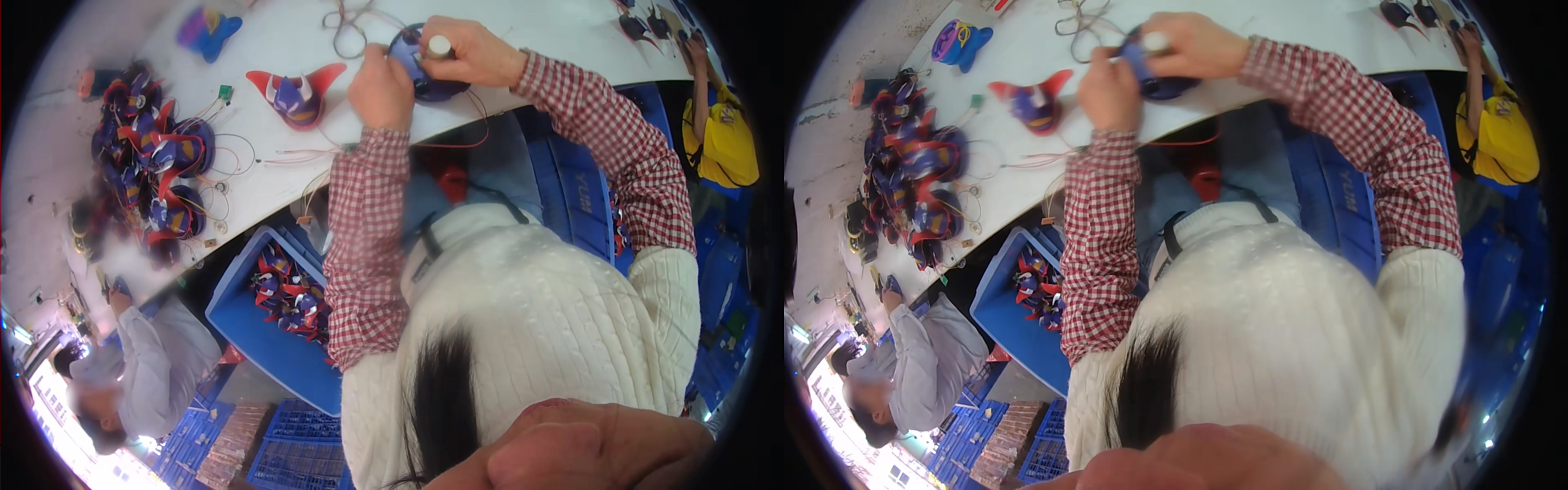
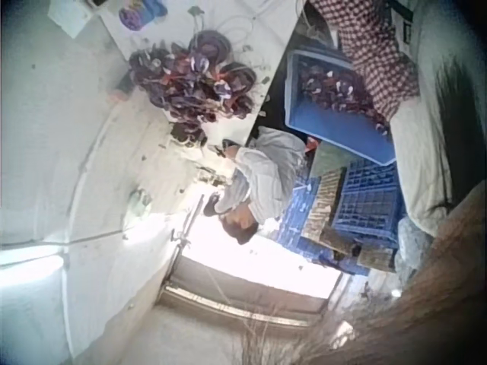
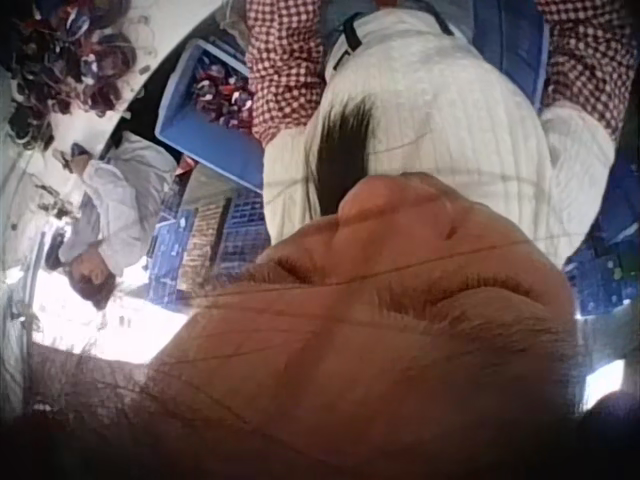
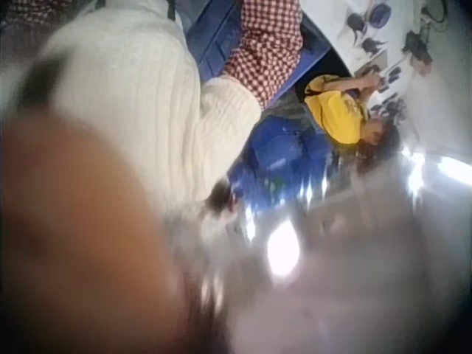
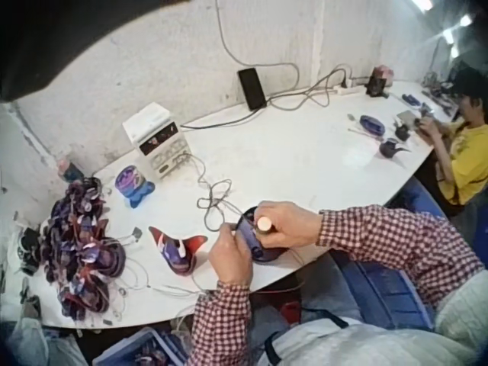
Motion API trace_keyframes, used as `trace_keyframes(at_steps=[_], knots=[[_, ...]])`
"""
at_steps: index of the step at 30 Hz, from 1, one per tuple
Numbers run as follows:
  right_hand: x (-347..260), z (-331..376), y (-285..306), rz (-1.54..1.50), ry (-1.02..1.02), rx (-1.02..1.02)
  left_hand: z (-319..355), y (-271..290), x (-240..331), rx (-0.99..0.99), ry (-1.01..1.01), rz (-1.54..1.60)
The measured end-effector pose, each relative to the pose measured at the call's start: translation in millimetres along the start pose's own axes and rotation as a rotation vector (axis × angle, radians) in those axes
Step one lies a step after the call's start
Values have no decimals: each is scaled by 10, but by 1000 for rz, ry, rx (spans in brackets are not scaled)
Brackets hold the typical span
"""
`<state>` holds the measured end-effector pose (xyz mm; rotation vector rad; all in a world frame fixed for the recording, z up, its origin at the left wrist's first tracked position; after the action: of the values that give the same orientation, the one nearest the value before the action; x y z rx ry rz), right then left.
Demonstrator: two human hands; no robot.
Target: The recorder is assembling small toy boats by tying strings and using a sealing machine at a workbench.
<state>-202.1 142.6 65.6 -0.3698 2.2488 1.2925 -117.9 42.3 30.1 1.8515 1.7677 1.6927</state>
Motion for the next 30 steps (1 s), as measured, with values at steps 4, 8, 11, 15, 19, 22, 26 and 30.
trace_keyframes(at_steps=[4,8,11,15,19,22,26,30], knots=[[-124,-63,-1,54,10,-9,-9,36,-33,2,13,51],[-193,-1,8,-38,21,34,184,567,150,90,-97,170],[-299,348,351,-127,-140,315,592,1183,144,184,-65,273],[-829,540,-195,-210,-88,-116,1454,1465,-475,177,250,195],[-961,169,-780,2,-22,-21,2025,1449,-856,299,434,122],[-825,-8,-1037,107,-27,-91,2089,1510,-1113,350,552,182],[-847,-167,-1326,148,-56,-296,1955,1568,-1429,368,690,426],[-676,-154,-1421,-2,-380,-508,1934,1361,-1511,365,863,955]])
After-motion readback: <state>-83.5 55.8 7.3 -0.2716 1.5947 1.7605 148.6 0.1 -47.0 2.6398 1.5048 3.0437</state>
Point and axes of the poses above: each hand's wrist, its own z-axis away from the middle knuckle, its own y-axis out of the back of the hand, x = y × z, the point moved 8 cm from there along -z, towards the middle knuckle, and after that the axes turned 4 degrees about x, right-handed, at the moved point
